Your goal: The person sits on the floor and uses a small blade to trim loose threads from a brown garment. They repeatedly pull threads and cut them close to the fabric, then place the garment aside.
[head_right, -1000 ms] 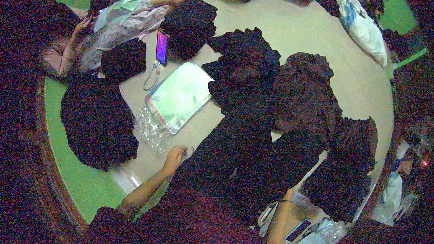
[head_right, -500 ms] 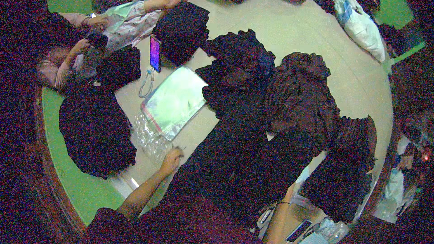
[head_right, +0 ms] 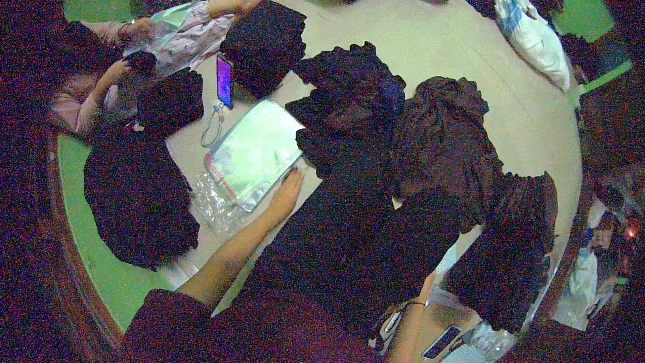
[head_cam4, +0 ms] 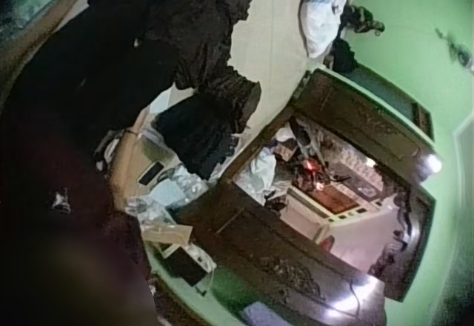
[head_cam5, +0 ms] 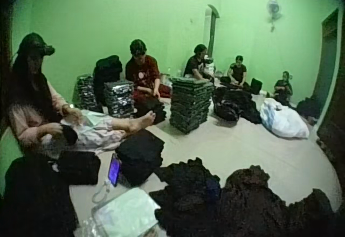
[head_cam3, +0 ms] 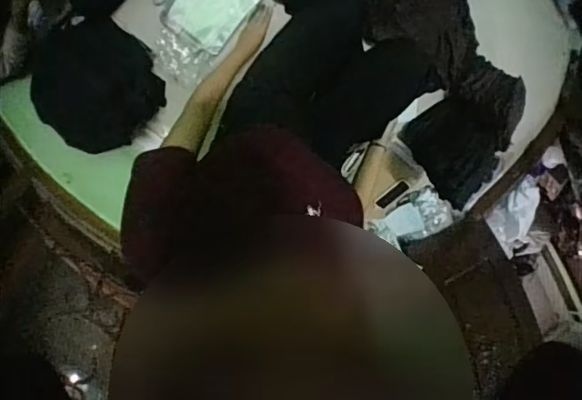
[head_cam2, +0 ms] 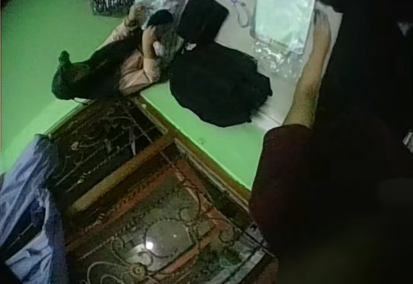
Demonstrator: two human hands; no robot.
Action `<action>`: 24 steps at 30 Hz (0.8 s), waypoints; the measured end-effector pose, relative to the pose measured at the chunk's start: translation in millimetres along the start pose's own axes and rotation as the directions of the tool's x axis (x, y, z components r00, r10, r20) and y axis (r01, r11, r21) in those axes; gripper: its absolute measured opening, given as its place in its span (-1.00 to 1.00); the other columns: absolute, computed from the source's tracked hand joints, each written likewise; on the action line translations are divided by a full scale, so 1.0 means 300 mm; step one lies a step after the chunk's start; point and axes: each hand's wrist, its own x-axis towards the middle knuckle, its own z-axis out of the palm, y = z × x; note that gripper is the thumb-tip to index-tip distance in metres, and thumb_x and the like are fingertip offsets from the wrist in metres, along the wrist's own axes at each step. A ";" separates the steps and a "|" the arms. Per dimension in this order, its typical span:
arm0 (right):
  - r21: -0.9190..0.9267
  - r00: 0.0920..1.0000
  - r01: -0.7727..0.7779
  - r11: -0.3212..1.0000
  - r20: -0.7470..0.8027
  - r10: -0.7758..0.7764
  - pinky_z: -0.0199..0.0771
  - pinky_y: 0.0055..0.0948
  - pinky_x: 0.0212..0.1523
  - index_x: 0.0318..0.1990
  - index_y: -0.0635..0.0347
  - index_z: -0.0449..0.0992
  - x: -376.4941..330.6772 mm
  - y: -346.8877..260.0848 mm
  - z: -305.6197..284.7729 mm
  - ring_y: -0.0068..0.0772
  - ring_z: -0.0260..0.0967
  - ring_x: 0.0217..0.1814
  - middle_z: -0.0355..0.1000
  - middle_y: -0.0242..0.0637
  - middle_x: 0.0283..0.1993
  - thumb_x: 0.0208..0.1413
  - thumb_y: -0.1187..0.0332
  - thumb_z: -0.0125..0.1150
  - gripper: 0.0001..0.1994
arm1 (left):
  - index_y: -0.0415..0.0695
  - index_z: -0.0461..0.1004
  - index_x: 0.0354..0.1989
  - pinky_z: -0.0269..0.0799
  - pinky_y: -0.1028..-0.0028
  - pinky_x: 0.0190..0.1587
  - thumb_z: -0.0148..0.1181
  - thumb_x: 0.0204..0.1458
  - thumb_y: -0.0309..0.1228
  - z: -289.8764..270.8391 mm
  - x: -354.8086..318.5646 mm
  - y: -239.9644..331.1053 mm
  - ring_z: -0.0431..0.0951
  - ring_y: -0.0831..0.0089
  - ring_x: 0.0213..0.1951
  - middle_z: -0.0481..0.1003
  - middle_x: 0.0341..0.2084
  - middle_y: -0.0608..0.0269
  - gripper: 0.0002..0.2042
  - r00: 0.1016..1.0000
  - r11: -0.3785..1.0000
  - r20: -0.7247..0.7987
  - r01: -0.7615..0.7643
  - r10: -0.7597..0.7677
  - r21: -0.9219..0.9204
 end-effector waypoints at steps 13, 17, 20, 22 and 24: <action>-0.026 1.000 0.004 1.000 0.023 -0.004 0.37 -0.41 -0.30 -0.09 0.18 0.34 0.035 -0.011 -0.001 -0.46 0.34 -0.27 0.36 -0.29 -0.22 0.00 0.36 0.02 -0.71 | -0.12 0.38 -0.08 0.19 0.35 0.06 -0.11 -0.17 -0.70 -0.227 -0.416 0.017 0.31 0.15 0.00 0.38 -0.13 0.07 -0.58 0.911 0.783 -0.079 0.301 -0.405 -0.544; -0.018 0.999 0.013 1.000 0.033 -0.013 0.37 -0.41 -0.30 -0.09 0.18 0.35 0.039 -0.012 0.006 -0.46 0.34 -0.28 0.36 -0.29 -0.23 0.01 0.36 0.01 -0.72 | -0.09 0.27 0.04 0.04 0.33 0.15 -0.10 -0.11 -0.60 -0.209 -0.397 0.022 0.17 0.17 0.11 0.23 0.04 0.05 -0.56 0.961 0.918 0.034 0.274 -0.276 -0.287; -0.017 1.000 0.014 1.000 0.021 -0.014 0.37 -0.41 -0.30 -0.10 0.18 0.35 0.038 -0.012 0.008 -0.46 0.34 -0.28 0.37 -0.29 -0.23 0.01 0.36 0.01 -0.73 | -0.15 0.24 0.04 -0.04 0.32 0.18 -0.07 -0.08 -0.51 -0.135 -0.410 0.023 0.09 0.15 0.15 0.15 0.09 0.05 -0.59 0.990 0.987 0.008 0.138 -0.138 -0.076; -0.012 1.000 0.020 1.000 0.021 -0.020 0.37 -0.41 -0.30 -0.10 0.18 0.35 0.040 -0.013 0.009 -0.46 0.34 -0.28 0.37 -0.29 -0.24 0.01 0.36 0.00 -0.73 | -0.16 0.26 0.00 0.00 0.32 0.16 -0.05 -0.07 -0.47 -0.078 -0.425 -0.005 0.12 0.14 0.14 0.18 0.07 0.04 -0.62 0.977 0.976 0.200 0.113 -0.075 -0.185; -0.012 1.000 0.020 1.000 0.023 -0.020 0.37 -0.41 -0.30 -0.10 0.18 0.35 0.042 -0.015 0.009 -0.46 0.34 -0.28 0.37 -0.29 -0.24 0.02 0.36 0.00 -0.73 | -0.17 0.31 -0.05 0.05 0.32 0.13 -0.03 -0.08 -0.48 -0.058 -0.505 -0.014 0.17 0.15 0.10 0.23 0.02 0.03 -0.66 0.981 0.943 0.191 0.102 -0.042 -0.318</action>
